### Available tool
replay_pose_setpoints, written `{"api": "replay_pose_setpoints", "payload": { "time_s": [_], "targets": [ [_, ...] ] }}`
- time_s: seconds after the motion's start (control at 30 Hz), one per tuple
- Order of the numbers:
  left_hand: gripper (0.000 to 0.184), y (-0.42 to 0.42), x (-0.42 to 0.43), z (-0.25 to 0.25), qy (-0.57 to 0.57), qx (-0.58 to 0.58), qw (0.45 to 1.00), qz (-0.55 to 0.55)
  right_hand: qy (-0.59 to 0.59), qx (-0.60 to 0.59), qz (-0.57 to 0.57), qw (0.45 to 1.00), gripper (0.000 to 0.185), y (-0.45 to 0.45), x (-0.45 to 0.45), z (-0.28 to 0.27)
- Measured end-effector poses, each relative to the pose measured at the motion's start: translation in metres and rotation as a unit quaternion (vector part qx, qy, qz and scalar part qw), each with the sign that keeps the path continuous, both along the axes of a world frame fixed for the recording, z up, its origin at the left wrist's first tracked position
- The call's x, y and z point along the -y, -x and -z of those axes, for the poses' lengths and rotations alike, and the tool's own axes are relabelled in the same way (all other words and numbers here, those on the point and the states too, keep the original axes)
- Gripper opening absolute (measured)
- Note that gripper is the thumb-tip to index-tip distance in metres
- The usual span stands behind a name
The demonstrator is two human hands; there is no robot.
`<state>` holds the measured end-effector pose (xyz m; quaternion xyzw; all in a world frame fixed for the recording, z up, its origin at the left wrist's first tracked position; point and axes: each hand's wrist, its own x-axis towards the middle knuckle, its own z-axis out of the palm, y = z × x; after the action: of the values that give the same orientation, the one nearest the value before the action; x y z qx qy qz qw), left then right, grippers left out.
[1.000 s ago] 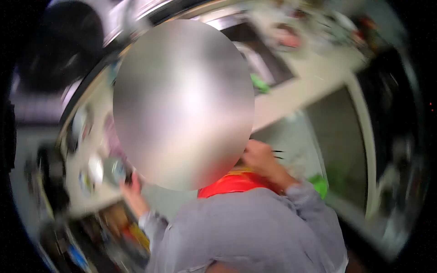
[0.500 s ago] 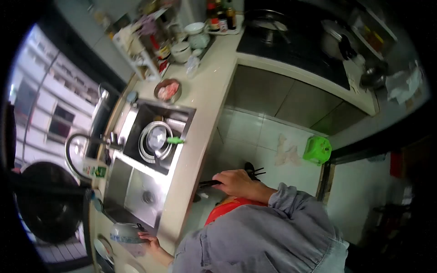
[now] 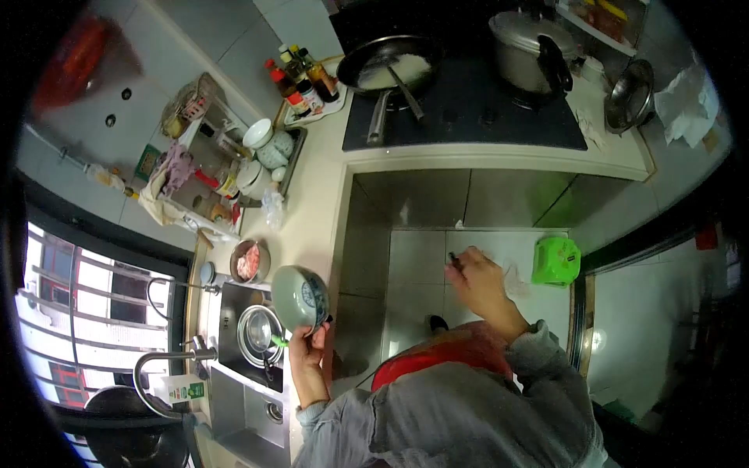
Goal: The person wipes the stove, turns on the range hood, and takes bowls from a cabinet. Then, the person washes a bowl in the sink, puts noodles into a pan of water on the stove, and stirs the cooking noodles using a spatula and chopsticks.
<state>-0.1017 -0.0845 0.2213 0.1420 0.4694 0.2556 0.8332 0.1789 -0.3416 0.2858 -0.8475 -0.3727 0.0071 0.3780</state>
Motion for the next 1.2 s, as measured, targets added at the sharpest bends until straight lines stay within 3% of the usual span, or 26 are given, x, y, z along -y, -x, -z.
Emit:
{"api": "replay_pose_setpoints", "payload": {
  "time_s": [0.1,0.27,0.4,0.5,0.57,0.7,0.9,1.07,1.13,1.2],
  "targets": [
    [0.032,-0.057,-0.017,0.004,-0.020,-0.019,0.999,0.017,-0.035,-0.056,0.066,0.996,0.020,-0.035,0.010,-0.016],
    [0.033,-0.138,-0.081,0.040,-0.026,-0.041,0.999,0.025,-0.231,-0.128,0.146,0.953,0.003,-0.100,0.008,-0.026],
    [0.034,-0.188,-0.119,0.060,-0.040,-0.035,0.998,0.032,-0.341,-0.079,0.117,0.930,0.007,-0.148,-0.007,-0.052],
    [0.026,-0.226,-0.129,0.043,-0.074,-0.045,0.996,0.037,-0.432,-0.035,0.087,0.897,0.006,-0.188,-0.041,-0.083],
    [0.027,-0.244,-0.151,0.055,-0.050,-0.039,0.997,0.040,-0.440,0.013,0.069,0.895,0.006,-0.222,-0.070,-0.100],
    [0.030,-0.268,-0.176,0.069,-0.044,-0.028,0.998,0.029,-0.383,0.084,0.042,0.919,0.007,-0.297,-0.141,-0.111],
    [0.029,-0.284,-0.191,0.078,-0.060,-0.028,0.998,-0.023,-0.260,-0.004,0.016,0.966,0.009,-0.369,-0.217,-0.070],
    [0.019,-0.288,-0.141,0.021,0.038,-0.003,0.990,-0.139,-0.174,0.033,-0.026,0.984,0.008,-0.407,-0.236,-0.047],
    [0.015,-0.275,-0.114,0.004,-0.054,0.032,0.995,-0.072,-0.153,0.043,-0.041,0.986,0.011,-0.418,-0.241,-0.051],
    [0.015,-0.283,-0.067,-0.072,-0.187,0.015,0.981,0.052,-0.092,0.045,-0.012,0.995,0.014,-0.424,-0.243,-0.064]
  ]
}}
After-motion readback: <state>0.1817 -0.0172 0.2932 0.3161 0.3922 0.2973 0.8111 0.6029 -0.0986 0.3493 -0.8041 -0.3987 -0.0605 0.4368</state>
